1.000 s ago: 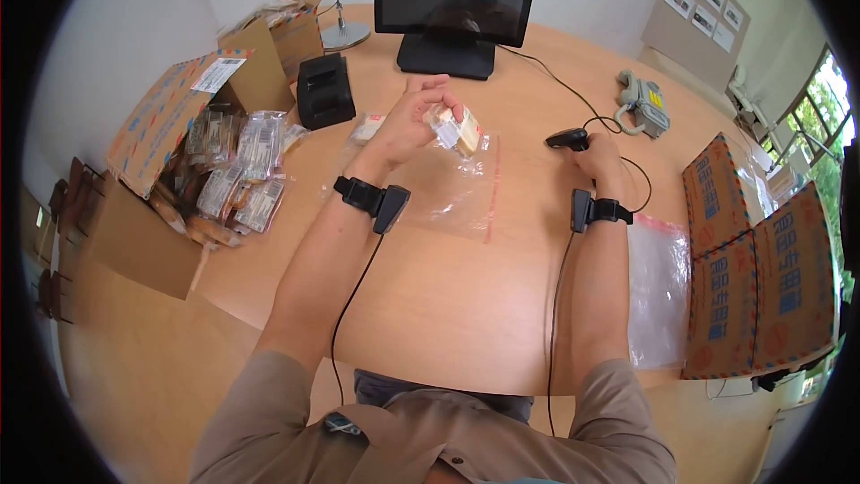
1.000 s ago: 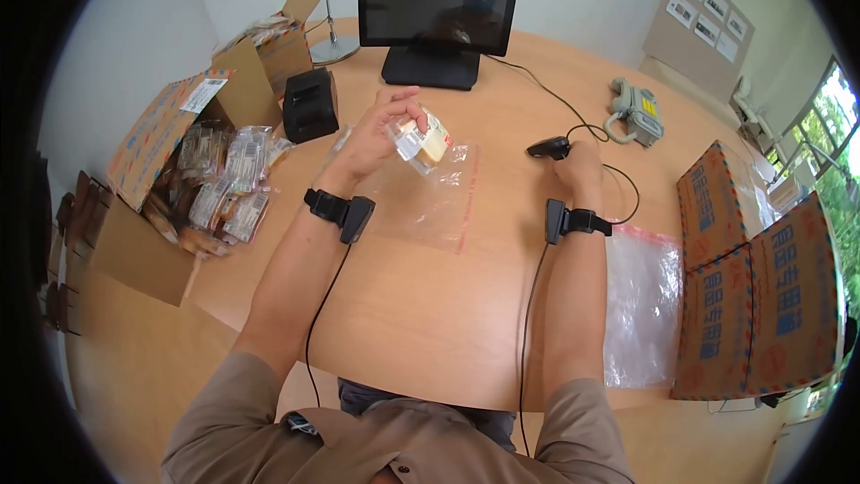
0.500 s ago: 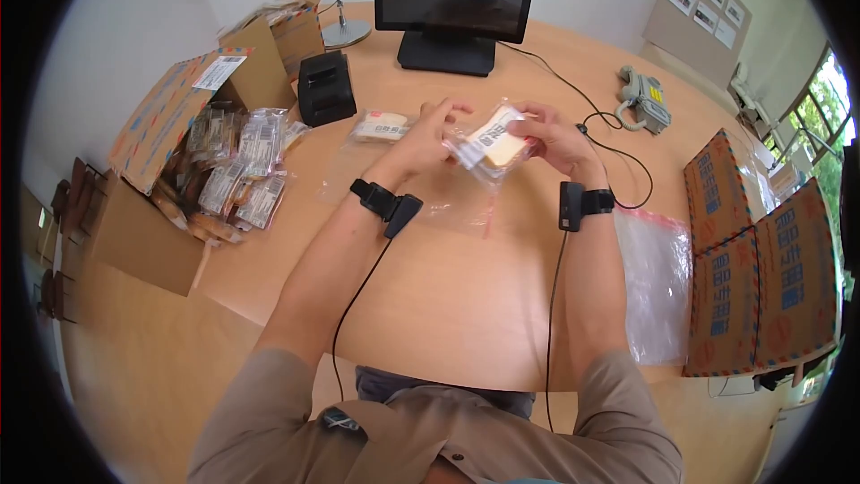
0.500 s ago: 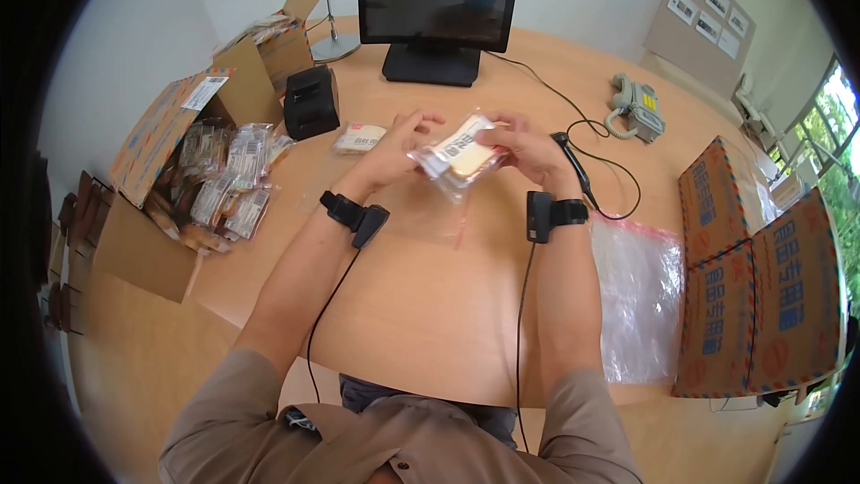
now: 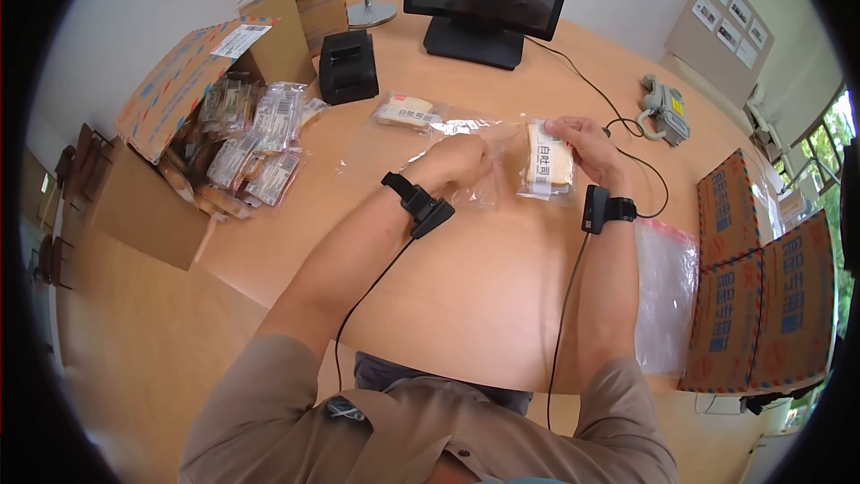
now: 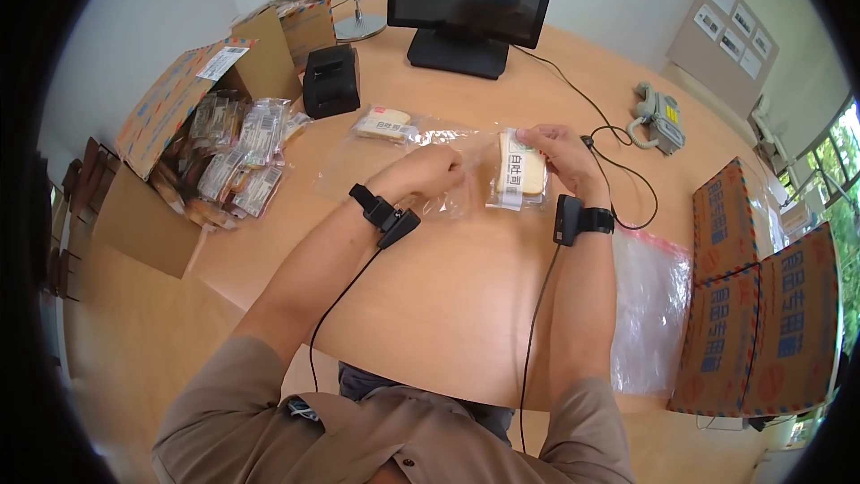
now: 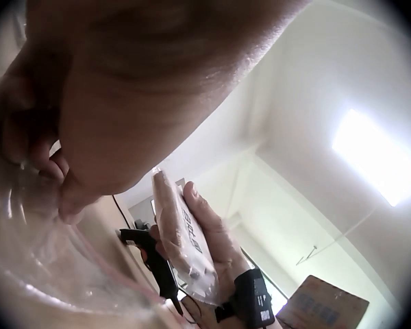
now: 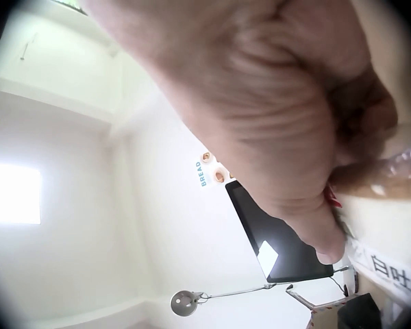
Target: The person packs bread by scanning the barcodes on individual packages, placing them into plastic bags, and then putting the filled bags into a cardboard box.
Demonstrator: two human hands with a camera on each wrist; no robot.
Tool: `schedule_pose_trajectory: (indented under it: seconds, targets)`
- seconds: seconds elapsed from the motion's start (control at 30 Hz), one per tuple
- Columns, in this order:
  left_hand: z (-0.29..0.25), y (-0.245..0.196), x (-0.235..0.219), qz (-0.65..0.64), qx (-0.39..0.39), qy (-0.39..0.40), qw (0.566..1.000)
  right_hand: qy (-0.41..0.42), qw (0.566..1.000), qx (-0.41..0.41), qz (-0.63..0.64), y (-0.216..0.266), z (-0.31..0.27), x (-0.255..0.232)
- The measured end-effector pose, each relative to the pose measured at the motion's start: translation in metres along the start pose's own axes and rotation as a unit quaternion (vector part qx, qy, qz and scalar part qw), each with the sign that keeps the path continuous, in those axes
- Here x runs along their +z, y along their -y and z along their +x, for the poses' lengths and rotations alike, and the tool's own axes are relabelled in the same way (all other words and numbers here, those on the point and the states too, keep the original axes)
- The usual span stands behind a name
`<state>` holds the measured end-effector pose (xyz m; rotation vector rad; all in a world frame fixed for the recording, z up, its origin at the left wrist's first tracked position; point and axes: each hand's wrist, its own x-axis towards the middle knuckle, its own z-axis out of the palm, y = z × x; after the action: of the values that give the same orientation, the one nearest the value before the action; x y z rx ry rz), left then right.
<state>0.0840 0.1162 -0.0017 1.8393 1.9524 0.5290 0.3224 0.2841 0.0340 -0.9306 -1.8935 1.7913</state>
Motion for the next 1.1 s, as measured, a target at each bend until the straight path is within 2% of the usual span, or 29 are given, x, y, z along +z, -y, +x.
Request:
schedule_pose_trajectory:
  seconds: [0.13,0.27,0.33,0.43,0.5,0.53,0.57,0.63,0.67,0.8,0.87,0.9,0.93,0.97,1.0,1.03,1.1]
  targets:
    - [0.001,-0.001,-0.015,-0.012,0.008,-0.002,1.0,0.04,0.992,-0.012,0.121,0.003,-0.002,0.024]
    - [0.004,0.008,-0.022,0.005,0.035,-0.009,0.999,0.025,0.988,-0.013,0.153,0.001,0.005,0.014]
    - [0.001,0.004,-0.028,-0.002,0.034,-0.006,0.999,-0.009,0.994,-0.027,0.108,0.004,0.01,0.008]
    - [-0.004,-0.008,-0.034,-0.018,-0.012,-0.016,1.0,-0.037,0.998,-0.028,0.048,0.039,-0.018,0.036]
    - [-0.003,-0.011,-0.034,-0.081,-0.02,-0.124,0.989,0.045,0.998,-0.039,0.008,0.022,-0.006,0.034]
    - [-0.003,-0.012,-0.036,-0.08,-0.019,-0.124,0.989,0.028,0.998,0.001,-0.054,0.025,-0.007,0.04]
    - [-0.004,-0.013,-0.038,-0.064,-0.02,-0.115,0.991,0.027,0.998,0.0,-0.053,0.021,-0.003,0.038]
    - [-0.004,-0.012,-0.039,-0.048,-0.021,-0.108,0.993,0.035,0.989,-0.017,-0.14,0.015,0.004,0.041]
    - [-0.004,-0.009,-0.038,-0.053,-0.016,-0.096,0.994,-0.021,0.979,-0.013,-0.202,0.02,-0.001,0.041]
    - [-0.005,-0.01,-0.036,-0.072,0.019,-0.101,0.992,-0.066,0.97,-0.015,-0.233,0.016,0.003,0.041]
    - [-0.006,-0.019,-0.033,-0.074,0.02,-0.098,0.992,0.074,0.985,0.019,-0.156,0.008,0.01,0.047]
    - [-0.006,-0.023,-0.032,-0.075,0.023,-0.099,0.992,0.073,0.985,0.021,-0.155,0.003,0.011,0.049]
    - [-0.001,-0.017,-0.023,-0.076,0.023,-0.098,0.992,0.156,0.987,0.016,-0.034,0.001,0.01,0.054]
    - [0.006,-0.006,-0.011,-0.064,0.078,-0.144,0.984,0.237,0.967,0.01,0.088,0.003,0.007,0.061]
    - [0.013,0.006,0.0,-0.052,0.131,-0.19,0.972,0.226,0.972,-0.004,0.057,0.008,0.002,0.062]
    - [0.013,0.008,0.0,-0.052,0.129,-0.191,0.972,0.228,0.972,-0.004,0.057,0.007,0.004,0.061]
    - [0.014,0.013,-0.002,-0.024,0.129,-0.199,0.971,0.115,0.983,-0.034,-0.141,0.007,0.006,0.057]
